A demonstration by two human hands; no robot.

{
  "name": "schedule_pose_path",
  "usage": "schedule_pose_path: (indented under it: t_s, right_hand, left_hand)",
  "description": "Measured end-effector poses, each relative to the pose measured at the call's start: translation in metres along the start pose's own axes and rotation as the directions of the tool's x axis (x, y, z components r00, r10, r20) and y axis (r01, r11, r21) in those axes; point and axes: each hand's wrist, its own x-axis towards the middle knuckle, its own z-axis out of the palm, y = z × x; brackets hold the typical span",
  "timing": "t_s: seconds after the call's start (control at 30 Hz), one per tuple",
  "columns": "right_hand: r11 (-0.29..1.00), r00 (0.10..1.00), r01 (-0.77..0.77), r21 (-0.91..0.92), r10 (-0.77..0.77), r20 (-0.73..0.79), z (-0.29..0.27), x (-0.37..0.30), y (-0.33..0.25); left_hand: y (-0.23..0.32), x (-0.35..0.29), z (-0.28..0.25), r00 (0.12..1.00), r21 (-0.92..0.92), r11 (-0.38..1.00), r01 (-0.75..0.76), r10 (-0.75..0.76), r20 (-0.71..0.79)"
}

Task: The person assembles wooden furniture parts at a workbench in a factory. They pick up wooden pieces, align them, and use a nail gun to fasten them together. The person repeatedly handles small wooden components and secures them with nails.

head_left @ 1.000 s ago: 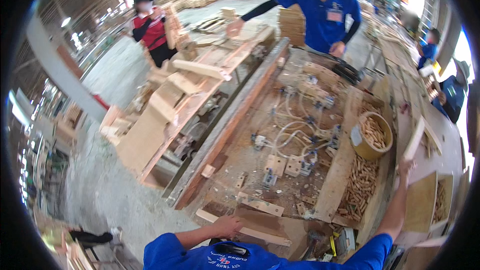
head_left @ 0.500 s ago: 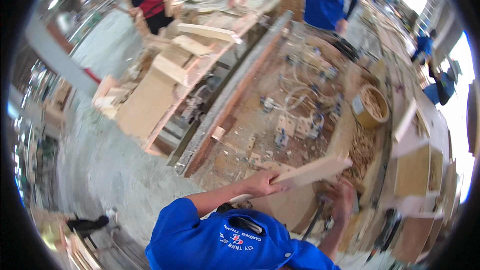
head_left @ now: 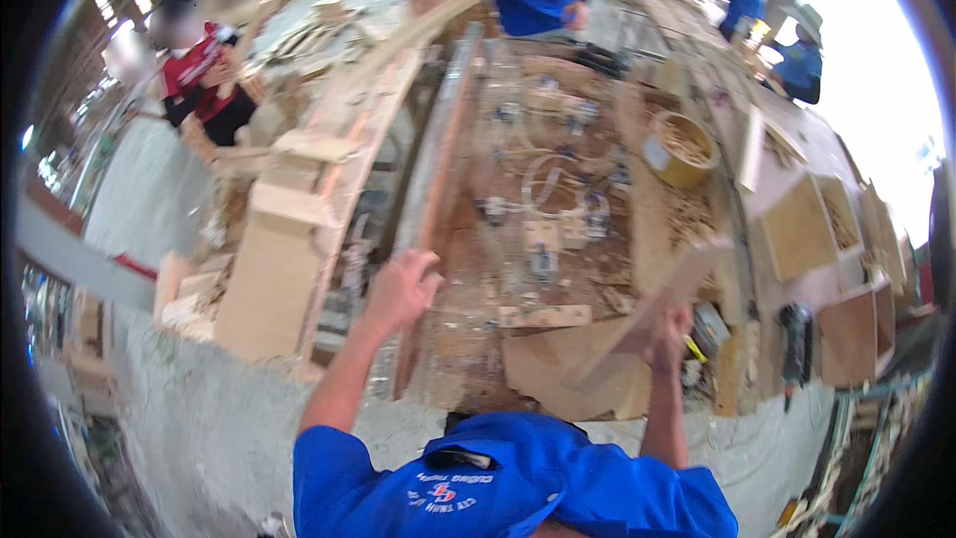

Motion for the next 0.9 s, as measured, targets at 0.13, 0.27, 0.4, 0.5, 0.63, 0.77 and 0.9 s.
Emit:
schedule_pose_path:
  t_s: [0.13,0.27,0.4,0.5,0.63,0.77,0.9]
  right_hand:
    - [0.983,0.987,0.156,-0.099,-0.158,-0.012,-0.009,-0.032,-0.019]
    - [0.980,0.976,0.135,-0.146,-0.157,-0.150,0.012,-0.051,-0.033]
    - [0.975,0.981,0.090,-0.201,-0.122,-0.150,0.039,-0.055,-0.039]
    - [0.942,0.987,0.126,-0.312,-0.150,-0.054,0.045,-0.053,-0.038]
    - [0.882,0.964,0.237,-0.408,-0.265,-0.014,0.049,-0.049,-0.036]
    - [0.890,0.971,0.220,-0.400,-0.240,0.002,0.059,-0.063,-0.056]
    - [0.944,0.978,0.207,-0.257,-0.193,0.076,0.057,-0.055,-0.062]
  left_hand:
    - [-0.130,-0.016,-0.120,0.958,0.490,0.824,0.285,-0.266,-0.110]
    - [-0.203,-0.001,-0.151,0.981,0.718,0.684,0.130,-0.193,0.006]
    - [-0.242,0.037,-0.153,0.972,0.750,0.659,0.057,-0.207,0.108]
    - [-0.242,0.067,-0.171,0.924,0.741,0.671,-0.004,-0.281,0.260]
    - [-0.214,0.076,-0.186,0.941,0.531,0.847,0.010,-0.187,0.281]
    - [-0.141,0.050,-0.164,0.979,-0.248,0.966,0.077,-0.027,0.200]
    - [-0.055,0.016,-0.081,0.974,-0.965,0.136,0.224,-0.004,0.225]
